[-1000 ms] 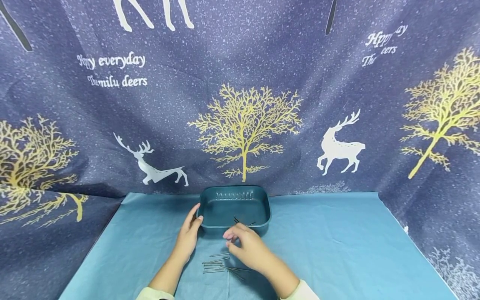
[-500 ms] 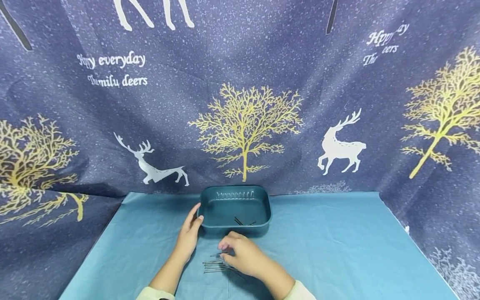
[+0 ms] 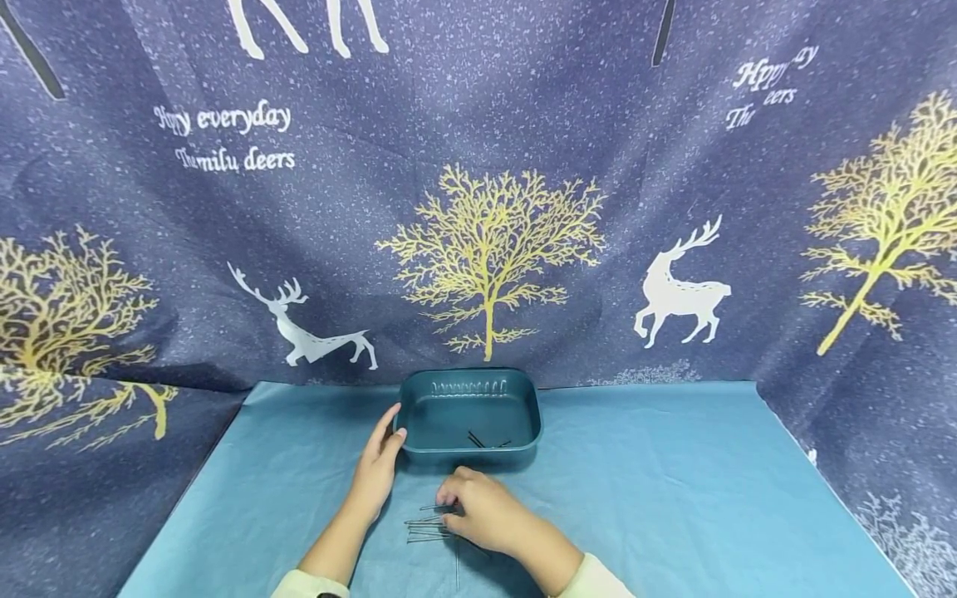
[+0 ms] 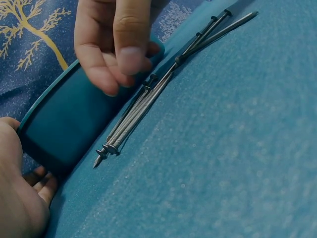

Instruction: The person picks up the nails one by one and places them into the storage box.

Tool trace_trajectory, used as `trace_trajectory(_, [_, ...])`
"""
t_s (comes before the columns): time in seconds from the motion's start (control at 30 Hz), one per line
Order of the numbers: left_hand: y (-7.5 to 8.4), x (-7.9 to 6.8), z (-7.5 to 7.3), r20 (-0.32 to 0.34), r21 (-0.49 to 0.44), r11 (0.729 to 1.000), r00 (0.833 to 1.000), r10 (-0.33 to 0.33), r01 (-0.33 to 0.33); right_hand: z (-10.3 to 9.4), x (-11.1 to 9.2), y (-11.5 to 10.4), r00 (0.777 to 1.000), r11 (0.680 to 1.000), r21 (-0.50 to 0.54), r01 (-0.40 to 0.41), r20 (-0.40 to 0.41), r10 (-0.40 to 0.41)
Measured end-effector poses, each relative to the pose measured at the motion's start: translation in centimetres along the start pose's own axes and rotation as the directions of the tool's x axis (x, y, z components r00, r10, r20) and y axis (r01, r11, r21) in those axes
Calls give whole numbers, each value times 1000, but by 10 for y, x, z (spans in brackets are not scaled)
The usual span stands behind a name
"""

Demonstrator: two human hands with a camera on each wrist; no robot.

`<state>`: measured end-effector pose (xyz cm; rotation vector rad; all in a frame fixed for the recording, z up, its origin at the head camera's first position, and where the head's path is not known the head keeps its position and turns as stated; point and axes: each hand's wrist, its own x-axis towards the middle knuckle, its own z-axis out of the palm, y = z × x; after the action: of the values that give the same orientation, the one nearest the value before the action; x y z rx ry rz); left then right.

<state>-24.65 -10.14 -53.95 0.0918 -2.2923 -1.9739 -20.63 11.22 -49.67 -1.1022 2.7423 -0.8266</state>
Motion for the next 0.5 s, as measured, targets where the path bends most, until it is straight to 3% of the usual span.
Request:
trace_trajectory(0.3, [0,-1,1,-1,3,1000,1000,-18,18,-4,-1,-6,993,997,-39,-66,93,69])
trace_trajectory(0.5, [0,-1,1,-2,-2,1000,1000,-2,2,-2,0,-4,991,996,-55,-70,107,76])
